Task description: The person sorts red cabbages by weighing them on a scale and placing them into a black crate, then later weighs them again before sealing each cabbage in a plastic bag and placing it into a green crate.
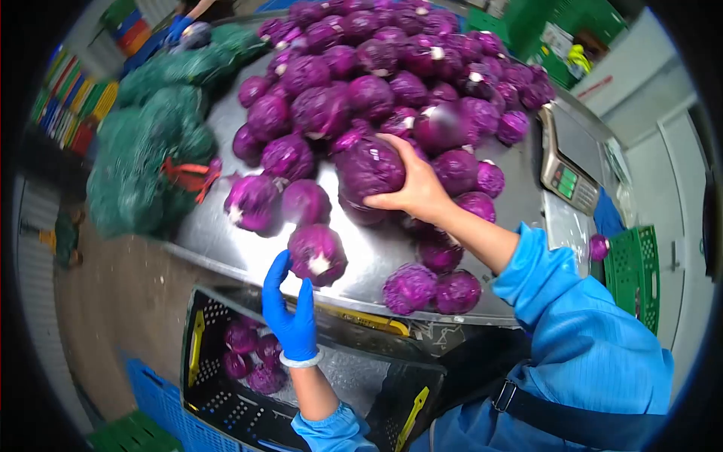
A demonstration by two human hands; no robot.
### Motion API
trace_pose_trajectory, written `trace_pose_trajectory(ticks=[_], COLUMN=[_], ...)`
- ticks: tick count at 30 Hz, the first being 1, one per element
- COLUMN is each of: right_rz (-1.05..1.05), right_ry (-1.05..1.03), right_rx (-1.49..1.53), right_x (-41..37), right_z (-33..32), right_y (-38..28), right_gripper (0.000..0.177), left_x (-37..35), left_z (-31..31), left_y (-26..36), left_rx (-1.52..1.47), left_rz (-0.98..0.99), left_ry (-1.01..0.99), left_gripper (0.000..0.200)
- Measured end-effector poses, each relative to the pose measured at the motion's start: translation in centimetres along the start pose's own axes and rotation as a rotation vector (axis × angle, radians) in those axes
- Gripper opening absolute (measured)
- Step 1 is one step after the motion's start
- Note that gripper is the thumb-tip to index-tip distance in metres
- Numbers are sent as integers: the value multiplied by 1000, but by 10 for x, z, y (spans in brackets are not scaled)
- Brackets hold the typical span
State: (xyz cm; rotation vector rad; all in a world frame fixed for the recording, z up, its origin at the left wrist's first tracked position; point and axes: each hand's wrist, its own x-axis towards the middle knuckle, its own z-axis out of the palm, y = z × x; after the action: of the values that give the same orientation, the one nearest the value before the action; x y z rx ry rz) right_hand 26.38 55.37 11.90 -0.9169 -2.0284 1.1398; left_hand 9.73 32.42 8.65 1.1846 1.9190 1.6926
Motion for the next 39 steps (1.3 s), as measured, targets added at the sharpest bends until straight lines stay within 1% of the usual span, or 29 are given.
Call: trace_pose_trajectory(ticks=[2, 3, 4, 6, 7, 8, 9, 11, 12, 14, 16, 17, 18, 20, 23, 24, 25, 27, 28, 29, 30, 31, 33, 34, 35, 36, 37, 38, 39], right_rz=[-43, 11, 7, 198, 210, 328, 329, 364, 410, 454, 459, 429, 483, 532, 525, 449, 404, 112, 96, 146, 318, 344, 357, 355, 349, 345, 297, 161, 196], right_ry=[105, 182, 283, 526, 624, 697, 738, 771, 770, 713, 620, 612, 581, 537, 431, 520, 552, 595, 534, 448, 308, 242, 178, 198, 377, 556, 599, 644, 745], right_rx=[-111, -98, -150, -331, -333, -419, -515, -881, -1014, -1098, -1170, -1234, -1217, -1120, -995, -996, -910, -832, -480, -212, 86, 294, 682, 1092, 1138, 1176, 1191, 1126, 907], right_x=[-15, -22, -28, -42, -50, -59, -69, -90, -96, -99, -105, -109, -109, -111, -112, -115, -116, -128, -133, -137, -139, -142, -146, -146, -152, -162, -178, -191, -203], right_z=[-66, -105, -148, -232, -287, -324, -365, -441, -471, -498, -530, -534, -540, -542, -548, -550, -550, -546, -536, -517, -501, -479, -454, -458, -469, -484, -514, -538, -563], right_y=[15, 17, 44, 67, 115, 119, 140, 191, 212, 222, 247, 256, 265, 275, 266, 265, 232, 198, 177, 172, 143, 153, 170, 156, 160, 167, 175, 195, 214], right_gripper=[98, 97, 95, 92, 91, 90, 91, 94, 94, 94, 91, 91, 92, 97, 108, 106, 97, 84, 72, 72, 80, 89, 89, 86, 82, 79, 73, 73, 79], left_x=[4, 6, 9, 20, 27, 35, 43, 60, 72, 91, 108, 118, 126, 134, 137, 140, 146, 147, 137, 126, 113, 87, 49, 29, 15, 13, 13, 13, 21], left_z=[21, 28, 33, 48, 61, 75, 95, 143, 169, 223, 272, 296, 314, 346, 363, 362, 357, 365, 380, 398, 423, 458, 525, 555, 582, 601, 626, 646, 674], left_y=[-4, -10, -15, -10, -5, -4, -10, -1, 16, 25, 29, 18, 22, 14, 21, 19, 7, 6, 37, 59, 85, 138, 189, 212, 231, 239, 240, 245, 243], left_rx=[27, -33, -57, 0, -74, -62, -63, -46, 23, 108, 96, 185, 260, 334, 468, 483, 394, 150, 119, 53, -20, -89, -258, -278, -268, -147, -314, -456, -411], left_rz=[-78, -145, -179, -156, -170, -181, -127, -78, 14, 83, 39, 122, 117, 113, 72, 58, 25, -72, -36, 9, 53, 87, 168, 267, 372, 565, 449, 229, 229], left_ry=[-35, -18, 12, 17, 2, -22, -80, -158, -209, -252, -245, -207, -202, -186, -165, -163, -151, -51, -18, -61, -100, -218, -494, -617, -795, -936, -1085, -1113, -1024], left_gripper=[48, 49, 48, 48, 48, 54, 57, 63, 69, 78, 88, 94, 99, 104, 101, 98, 94, 88, 86, 86, 85, 85, 88, 94, 102, 108, 109, 105, 105])
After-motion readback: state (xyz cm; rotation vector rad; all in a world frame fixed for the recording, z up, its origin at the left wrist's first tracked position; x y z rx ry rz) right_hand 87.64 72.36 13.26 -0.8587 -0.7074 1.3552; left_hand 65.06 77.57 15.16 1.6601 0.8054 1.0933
